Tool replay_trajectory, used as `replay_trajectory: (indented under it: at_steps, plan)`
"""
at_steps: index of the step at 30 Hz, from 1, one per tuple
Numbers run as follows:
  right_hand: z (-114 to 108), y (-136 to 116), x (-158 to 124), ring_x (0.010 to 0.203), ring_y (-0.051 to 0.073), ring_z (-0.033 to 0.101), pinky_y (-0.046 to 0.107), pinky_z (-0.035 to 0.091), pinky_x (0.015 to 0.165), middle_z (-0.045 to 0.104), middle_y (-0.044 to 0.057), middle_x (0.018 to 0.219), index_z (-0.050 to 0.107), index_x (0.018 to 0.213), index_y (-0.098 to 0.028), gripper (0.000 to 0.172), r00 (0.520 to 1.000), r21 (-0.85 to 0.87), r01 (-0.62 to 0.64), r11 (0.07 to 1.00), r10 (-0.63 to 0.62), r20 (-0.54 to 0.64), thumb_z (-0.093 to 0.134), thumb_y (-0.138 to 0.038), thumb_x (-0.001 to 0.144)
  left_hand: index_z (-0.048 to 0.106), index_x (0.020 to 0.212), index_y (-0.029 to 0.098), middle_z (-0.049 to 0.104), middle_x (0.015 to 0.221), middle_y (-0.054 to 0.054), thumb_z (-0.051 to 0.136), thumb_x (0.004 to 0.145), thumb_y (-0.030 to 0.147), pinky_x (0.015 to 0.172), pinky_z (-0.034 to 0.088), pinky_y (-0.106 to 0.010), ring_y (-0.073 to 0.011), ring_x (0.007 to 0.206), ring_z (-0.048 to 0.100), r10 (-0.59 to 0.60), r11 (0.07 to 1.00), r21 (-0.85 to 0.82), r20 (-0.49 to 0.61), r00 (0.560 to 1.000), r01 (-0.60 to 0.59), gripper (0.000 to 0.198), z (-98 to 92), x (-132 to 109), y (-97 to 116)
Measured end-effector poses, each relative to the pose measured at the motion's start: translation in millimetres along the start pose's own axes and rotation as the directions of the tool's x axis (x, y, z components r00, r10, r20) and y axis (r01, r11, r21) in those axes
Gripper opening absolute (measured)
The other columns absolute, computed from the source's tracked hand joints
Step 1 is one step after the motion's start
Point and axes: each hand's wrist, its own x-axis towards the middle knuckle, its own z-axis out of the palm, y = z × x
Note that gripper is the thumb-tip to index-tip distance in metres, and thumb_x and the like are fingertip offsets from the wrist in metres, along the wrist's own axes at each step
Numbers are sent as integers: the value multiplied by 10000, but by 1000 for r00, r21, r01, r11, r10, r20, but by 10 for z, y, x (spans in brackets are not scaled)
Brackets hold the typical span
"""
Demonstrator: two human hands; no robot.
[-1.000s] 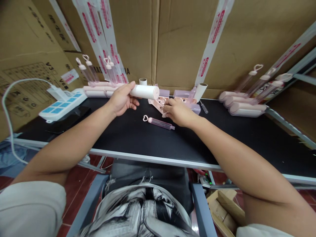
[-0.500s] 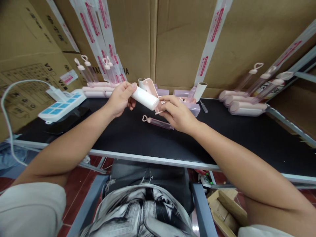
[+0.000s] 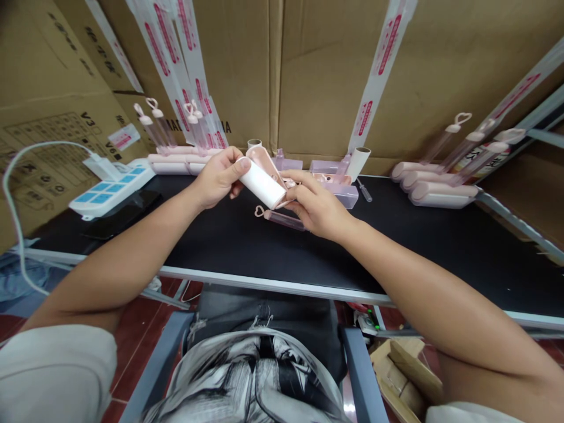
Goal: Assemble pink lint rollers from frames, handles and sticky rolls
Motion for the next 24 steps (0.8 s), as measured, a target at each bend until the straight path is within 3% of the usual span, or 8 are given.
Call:
replay_trajectory:
  at_steps: [4,6,8,11,14,19,21,24]
  plan:
    - [26,-39,-20,1412,348,702,613,597,1150,701,147,1532,711,1081,-285,70,998,8,57,998,-57,-27,641,-289,1086,459,897,249,509,612,92,881,869,669,428,282,-197,-66,432,445,38,999,-18,10,999,-37,596,-18,3,5]
    - [70,-21,-46,1426,359,696,599,632,1106,674,134,1572,709,1187,-308,121,997,93,39,995,-33,-69,702,-306,1067,460,937,253,563,666,73,887,835,712,436,323,-197,-81,475,504,84,996,-40,15,996,-84,635,-8,18,-27]
    - [133,26,-74,1370,374,732,574,687,1003,545,120,1715,647,1408,-367,413,995,236,-22,972,44,-88,790,-391,1022,467,998,259,612,740,49,880,801,769,459,386,-198,-107,546,575,139,989,-62,15,990,-138,685,19,34,-83]
    - [242,97,-102,1262,380,779,529,727,878,301,96,1870,382,1693,-476,956,985,413,-126,902,162,-52,910,-561,900,496,1152,266,661,873,8,790,844,839,540,520,-235,-156,682,670,206,976,-73,28,978,-203,713,106,36,-192]
    - [339,94,-101,1340,425,731,555,735,893,345,95,1846,151,1790,-505,1253,974,462,-185,867,223,-28,941,-650,830,462,1439,286,718,1106,-67,692,934,826,720,656,-358,-238,910,765,256,966,-71,92,962,-250,774,236,-7,-302]
    - [470,-20,-89,1449,482,653,608,724,958,377,134,1808,25,1820,-486,1410,957,415,-224,882,279,-76,979,-631,793,145,1767,348,624,1540,-186,854,871,700,1054,642,-611,-423,1357,691,355,933,0,170,919,-360,1195,399,-84,-428]
    - [501,-48,-90,1424,477,672,595,731,933,415,153,1777,-7,1822,-477,1431,952,405,-241,882,297,-80,980,-625,797,95,1786,377,547,1642,-193,901,842,649,1087,625,-658,-454,1421,648,355,932,1,186,916,-362,1271,414,-96,-446]
    - [479,-46,-96,1309,439,744,557,744,847,511,165,1690,-81,1816,-473,1437,948,408,-261,875,312,-63,949,-643,829,99,1783,427,533,1654,-183,919,843,568,1000,668,-677,-447,1326,701,293,955,-27,224,930,-294,1256,393,-106,-442]
